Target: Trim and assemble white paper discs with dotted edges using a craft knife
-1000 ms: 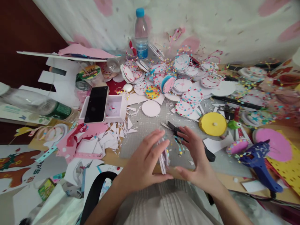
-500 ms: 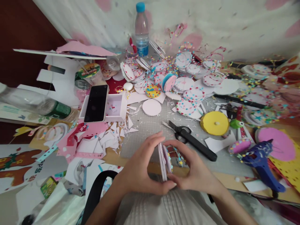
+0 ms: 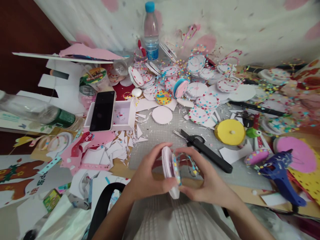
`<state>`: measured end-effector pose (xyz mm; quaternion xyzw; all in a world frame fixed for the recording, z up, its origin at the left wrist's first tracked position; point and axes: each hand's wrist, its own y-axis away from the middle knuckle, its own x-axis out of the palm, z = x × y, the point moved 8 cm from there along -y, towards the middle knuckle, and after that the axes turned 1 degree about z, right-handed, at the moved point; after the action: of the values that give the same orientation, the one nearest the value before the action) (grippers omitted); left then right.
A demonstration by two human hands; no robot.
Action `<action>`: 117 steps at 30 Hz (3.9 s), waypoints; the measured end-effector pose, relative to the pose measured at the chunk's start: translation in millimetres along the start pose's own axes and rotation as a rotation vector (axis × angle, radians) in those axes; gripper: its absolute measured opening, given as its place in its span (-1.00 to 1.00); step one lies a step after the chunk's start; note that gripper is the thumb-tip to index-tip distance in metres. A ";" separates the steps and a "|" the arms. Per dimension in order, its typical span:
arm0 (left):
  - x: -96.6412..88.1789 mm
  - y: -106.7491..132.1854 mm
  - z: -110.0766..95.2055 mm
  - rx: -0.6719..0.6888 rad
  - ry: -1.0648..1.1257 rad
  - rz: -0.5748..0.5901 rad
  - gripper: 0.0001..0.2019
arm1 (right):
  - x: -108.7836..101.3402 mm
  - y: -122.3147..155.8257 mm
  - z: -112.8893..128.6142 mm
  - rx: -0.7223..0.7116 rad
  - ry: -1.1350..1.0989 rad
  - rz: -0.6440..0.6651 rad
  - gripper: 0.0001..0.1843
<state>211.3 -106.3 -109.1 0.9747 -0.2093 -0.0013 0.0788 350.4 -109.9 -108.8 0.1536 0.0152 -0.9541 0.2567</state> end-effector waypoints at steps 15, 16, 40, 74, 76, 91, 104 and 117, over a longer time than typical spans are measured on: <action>-23.8 -17.2 -19.1 -0.026 -0.762 0.065 -0.50 | -65.6 21.5 -64.2 0.049 0.840 -0.405 -0.64; -26.8 -17.7 -17.8 -0.084 -0.805 0.059 -0.47 | -64.3 21.8 -65.8 0.046 0.838 -0.395 -0.64; -40.3 -46.2 -29.6 0.213 -0.725 -0.033 -0.79 | -66.2 48.1 -13.4 0.066 0.374 -0.223 -0.82; -4.7 -24.6 -32.6 0.254 -0.804 0.081 -0.79 | -30.5 37.3 16.0 -0.145 1.071 -0.019 -0.64; -5.1 -24.2 -32.1 0.257 -0.801 0.063 -0.80 | -30.5 36.9 14.5 -0.122 1.073 -0.027 -0.62; -3.7 -22.1 -29.8 0.314 -0.798 0.025 -0.79 | -38.1 28.3 17.4 -0.139 1.130 0.007 -0.64; -0.9 -24.3 -29.9 0.349 -0.820 0.038 -0.81 | -37.6 23.1 23.3 -0.186 1.230 0.044 -0.55; -3.5 -26.7 -30.9 0.333 -0.804 0.037 -0.82 | -20.2 21.6 34.3 -0.284 1.410 0.101 -0.45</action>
<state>220.1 -76.2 -82.9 0.8921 -0.2382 -0.3456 -0.1671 367.8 -122.6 -68.9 0.6984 0.2941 -0.6039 0.2470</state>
